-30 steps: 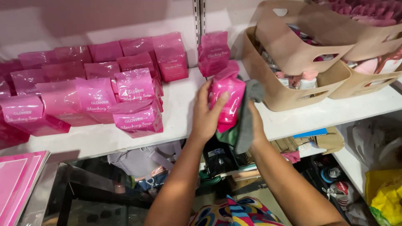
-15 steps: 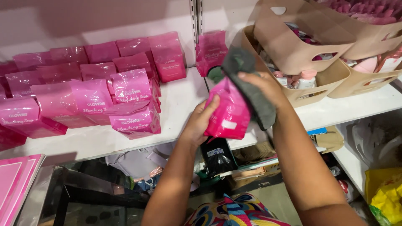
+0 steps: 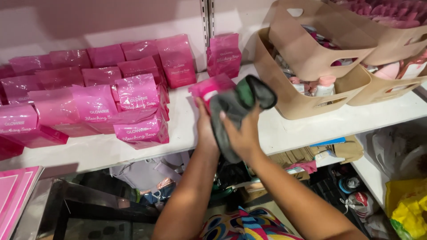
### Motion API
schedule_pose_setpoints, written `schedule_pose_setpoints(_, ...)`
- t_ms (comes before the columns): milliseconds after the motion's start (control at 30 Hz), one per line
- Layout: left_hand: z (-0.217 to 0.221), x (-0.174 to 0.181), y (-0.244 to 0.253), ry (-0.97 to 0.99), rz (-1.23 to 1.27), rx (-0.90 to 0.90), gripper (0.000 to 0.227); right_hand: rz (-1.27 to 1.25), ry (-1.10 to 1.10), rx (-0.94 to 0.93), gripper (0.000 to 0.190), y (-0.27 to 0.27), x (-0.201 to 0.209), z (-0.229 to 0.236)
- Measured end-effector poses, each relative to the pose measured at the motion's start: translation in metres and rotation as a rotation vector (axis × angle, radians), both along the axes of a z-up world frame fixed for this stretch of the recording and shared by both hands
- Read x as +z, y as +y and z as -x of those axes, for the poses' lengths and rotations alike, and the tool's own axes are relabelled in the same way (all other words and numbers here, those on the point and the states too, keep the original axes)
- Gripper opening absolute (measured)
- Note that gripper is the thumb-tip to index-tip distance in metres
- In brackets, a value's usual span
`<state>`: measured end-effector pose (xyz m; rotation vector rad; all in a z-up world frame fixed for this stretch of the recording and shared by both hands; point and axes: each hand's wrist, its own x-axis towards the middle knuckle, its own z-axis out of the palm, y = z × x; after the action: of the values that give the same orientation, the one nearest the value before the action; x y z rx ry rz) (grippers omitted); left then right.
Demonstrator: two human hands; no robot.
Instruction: The person wipes down small pink soap packets with a cloth and organizes them on a shelf.
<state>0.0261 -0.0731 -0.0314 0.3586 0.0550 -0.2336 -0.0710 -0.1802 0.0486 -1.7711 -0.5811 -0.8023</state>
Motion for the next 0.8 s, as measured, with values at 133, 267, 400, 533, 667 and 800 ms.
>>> schedule_pose_setpoints(133,0.019,0.021,-0.009,0.042,0.019,0.039,0.067,0.018,-0.075,-0.191,0.034,-0.007,-0.005,-0.025)
schedule_pose_setpoints(267,0.011,0.008,-0.005,0.024,0.040,0.123,0.054,-0.098,-0.029,-0.190,0.029,-0.031,-0.037,-0.052)
schedule_pose_setpoints(400,0.015,0.017,0.006,-0.121,0.146,-0.009,0.048,-0.414,0.220,-0.102,0.026,-0.048,-0.035,-0.062)
schedule_pose_setpoints(533,0.023,0.037,0.007,-0.006,0.065,0.080,0.056,-0.564,0.180,-0.039,0.029,-0.041,-0.002,-0.038)
schedule_pose_setpoints(667,0.004,0.000,-0.002,-0.109,0.124,0.018,0.065,0.157,-0.074,-0.176,0.054,-0.014,0.021,-0.010)
schedule_pose_setpoints(800,-0.001,-0.013,-0.008,-0.200,0.133,-0.076,0.055,0.387,-0.072,-0.262,0.073,-0.019,0.012,-0.019)
